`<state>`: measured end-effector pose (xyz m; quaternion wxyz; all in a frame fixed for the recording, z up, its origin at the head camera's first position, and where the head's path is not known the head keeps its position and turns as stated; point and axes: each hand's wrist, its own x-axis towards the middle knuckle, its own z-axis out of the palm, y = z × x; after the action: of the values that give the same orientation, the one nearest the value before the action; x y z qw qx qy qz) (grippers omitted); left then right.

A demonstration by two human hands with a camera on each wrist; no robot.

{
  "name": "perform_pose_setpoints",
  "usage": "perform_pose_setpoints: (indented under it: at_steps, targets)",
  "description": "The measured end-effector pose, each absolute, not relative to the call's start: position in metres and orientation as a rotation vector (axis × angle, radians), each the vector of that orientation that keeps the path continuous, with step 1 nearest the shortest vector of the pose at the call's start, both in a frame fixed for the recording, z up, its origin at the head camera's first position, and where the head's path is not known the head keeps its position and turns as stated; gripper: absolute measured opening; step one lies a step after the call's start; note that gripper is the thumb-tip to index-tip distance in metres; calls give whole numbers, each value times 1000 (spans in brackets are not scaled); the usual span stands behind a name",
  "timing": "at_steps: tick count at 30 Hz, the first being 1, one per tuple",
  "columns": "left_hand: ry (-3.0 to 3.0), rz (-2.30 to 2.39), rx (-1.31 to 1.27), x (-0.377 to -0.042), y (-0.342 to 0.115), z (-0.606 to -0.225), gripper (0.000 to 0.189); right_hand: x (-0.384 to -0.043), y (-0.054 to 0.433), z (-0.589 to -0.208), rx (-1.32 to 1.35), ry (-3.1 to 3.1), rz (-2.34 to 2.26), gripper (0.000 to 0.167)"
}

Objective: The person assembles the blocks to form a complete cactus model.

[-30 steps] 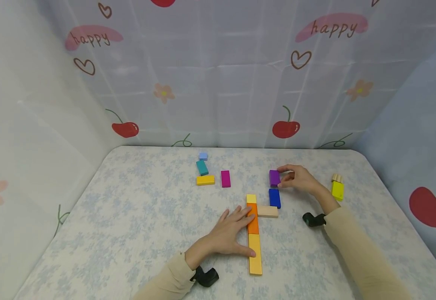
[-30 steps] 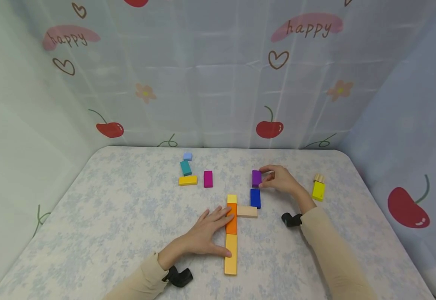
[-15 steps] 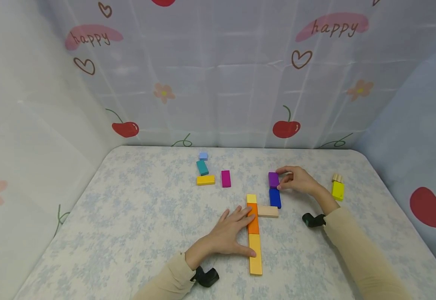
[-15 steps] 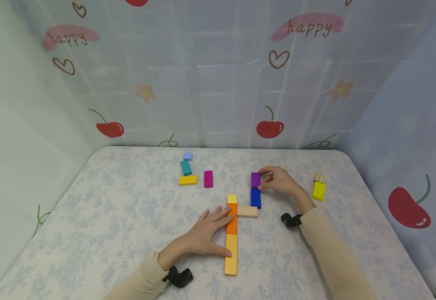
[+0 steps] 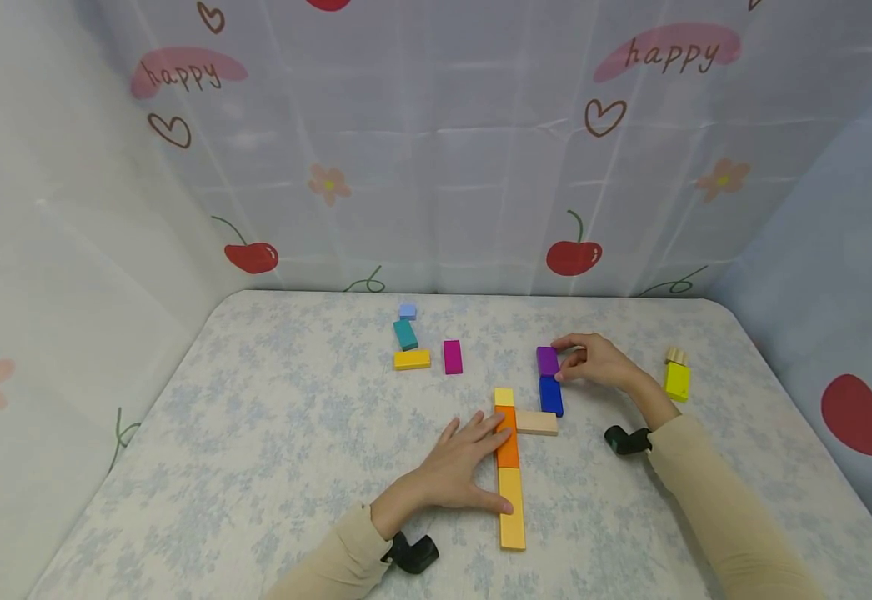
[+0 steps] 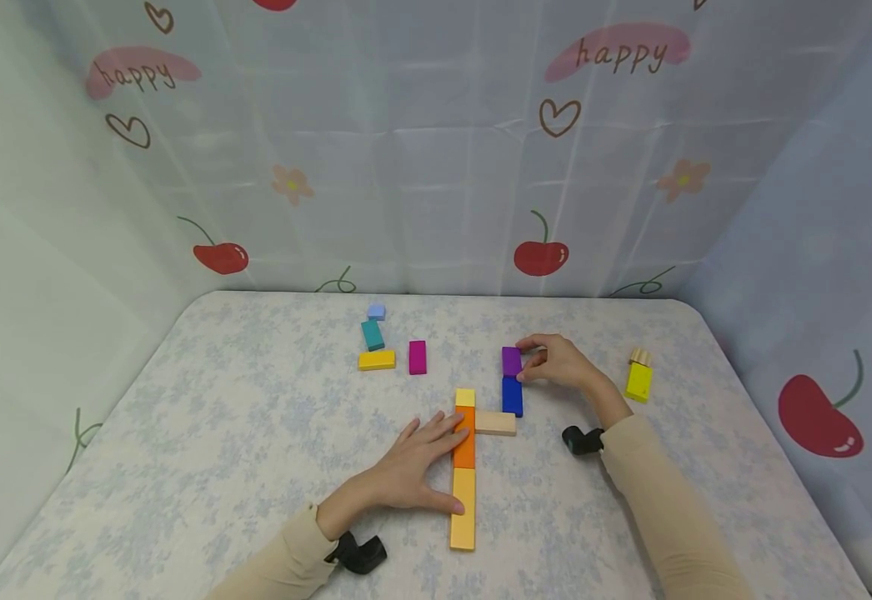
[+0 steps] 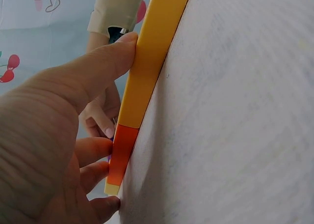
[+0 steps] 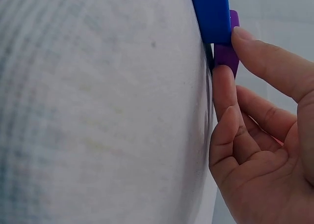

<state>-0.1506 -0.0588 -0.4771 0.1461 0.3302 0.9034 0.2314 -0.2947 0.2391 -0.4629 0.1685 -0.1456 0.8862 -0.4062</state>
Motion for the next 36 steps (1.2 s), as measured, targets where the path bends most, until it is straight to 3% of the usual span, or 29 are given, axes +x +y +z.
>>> perform_pose_setpoints:
  at_steps: [19, 28, 36]
  targets:
    - [2608, 679, 967, -150, -60, -476, 97, -293, 239, -464, -466, 2592, -1130, 60]
    - [2604, 674, 971, -151, -59, -476, 96, -264, 236, -460, -575, 2804, -1210, 54]
    - [2609, 664, 952, -150, -58, -475, 97, -232, 231, -466, -674, 2804, -1162, 65]
